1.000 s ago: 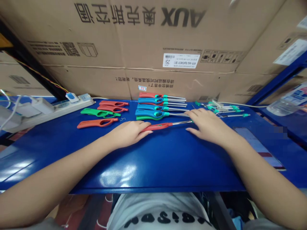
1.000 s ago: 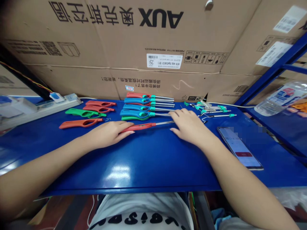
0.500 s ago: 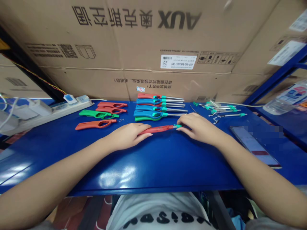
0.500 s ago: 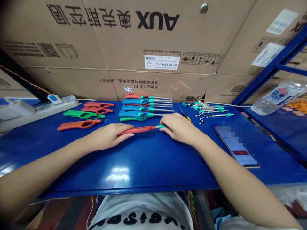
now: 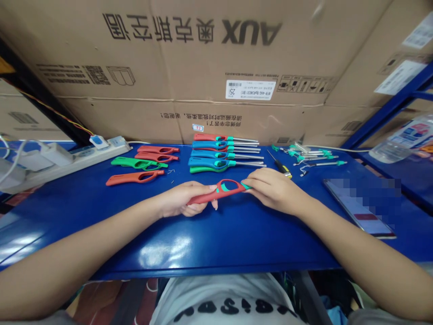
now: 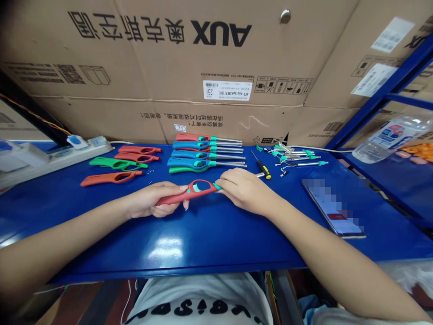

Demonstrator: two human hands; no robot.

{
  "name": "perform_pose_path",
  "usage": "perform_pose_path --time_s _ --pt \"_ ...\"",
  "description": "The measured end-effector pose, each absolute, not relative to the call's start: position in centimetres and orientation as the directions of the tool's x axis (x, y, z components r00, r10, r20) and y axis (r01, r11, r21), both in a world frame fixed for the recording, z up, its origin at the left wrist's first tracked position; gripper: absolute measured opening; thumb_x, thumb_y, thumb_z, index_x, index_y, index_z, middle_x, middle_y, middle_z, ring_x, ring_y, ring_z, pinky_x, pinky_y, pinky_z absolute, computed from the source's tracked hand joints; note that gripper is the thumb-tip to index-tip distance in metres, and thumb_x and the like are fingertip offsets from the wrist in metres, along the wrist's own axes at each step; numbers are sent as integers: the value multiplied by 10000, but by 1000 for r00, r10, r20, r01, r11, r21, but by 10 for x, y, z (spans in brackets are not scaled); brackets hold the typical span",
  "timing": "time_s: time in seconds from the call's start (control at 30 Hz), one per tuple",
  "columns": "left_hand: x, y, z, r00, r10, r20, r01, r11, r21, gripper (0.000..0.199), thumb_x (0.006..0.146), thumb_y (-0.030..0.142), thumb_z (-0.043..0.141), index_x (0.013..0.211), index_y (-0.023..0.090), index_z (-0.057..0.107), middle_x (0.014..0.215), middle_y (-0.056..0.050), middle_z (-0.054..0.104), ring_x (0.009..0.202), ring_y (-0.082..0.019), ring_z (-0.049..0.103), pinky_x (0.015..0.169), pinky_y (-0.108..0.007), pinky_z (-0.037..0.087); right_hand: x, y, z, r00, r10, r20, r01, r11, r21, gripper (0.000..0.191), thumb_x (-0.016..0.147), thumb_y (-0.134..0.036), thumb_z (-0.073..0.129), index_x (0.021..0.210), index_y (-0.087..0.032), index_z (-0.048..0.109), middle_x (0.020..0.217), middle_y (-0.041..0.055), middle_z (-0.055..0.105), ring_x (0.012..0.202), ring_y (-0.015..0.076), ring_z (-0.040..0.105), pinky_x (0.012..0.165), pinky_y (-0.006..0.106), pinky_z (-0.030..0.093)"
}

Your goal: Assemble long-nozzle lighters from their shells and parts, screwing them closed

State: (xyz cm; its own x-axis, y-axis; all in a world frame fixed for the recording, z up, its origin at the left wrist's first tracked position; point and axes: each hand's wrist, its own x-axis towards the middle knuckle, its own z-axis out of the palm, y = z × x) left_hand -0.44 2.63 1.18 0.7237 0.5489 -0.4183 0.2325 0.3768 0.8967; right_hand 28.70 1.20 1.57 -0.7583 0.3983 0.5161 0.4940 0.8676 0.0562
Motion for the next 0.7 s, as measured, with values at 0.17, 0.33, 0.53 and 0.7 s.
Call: perform_pose_path --time_s 0.17,0.33,0.53,0.7 --pt "-2 20 11 688 643 -337 242 235 941 532 857 651 648 782 125 678 426 76 319 358 -42 237 358 -169 155 284 7 13 -779 383 497 492 864 106 218 1020 -194 475 1091 -141 675 936 135 738 852 225 679 768 374 562" --pt "-2 16 11 671 661 -336 282 191 940 545 845 663 656 760 125 678 419 69 334 360 -45 265 360 -167 169 282 6 8 -816 340 469 462 870 173 215 1023 -170 463 1033 -125 673 904 136 740 796 210 674 734 358 558" --pt "-2 21 12 718 500 -484 237 478 846 501 902 641 555 770 163 625 397 102 183 350 -58 98 333 -181 92 281 0 11 -788 331 519 468 870 155 237 1021 -176 455 1163 -135 641 920 125 738 822 227 664 739 376 559" --pt "-1 23 15 693 581 -426 346 250 904 536 926 665 485 813 165 641 428 88 239 364 -75 163 372 -209 133 280 5 9 -782 394 484 509 851 130 261 1042 -225 429 1113 -154 671 946 123 740 852 217 670 775 360 549"
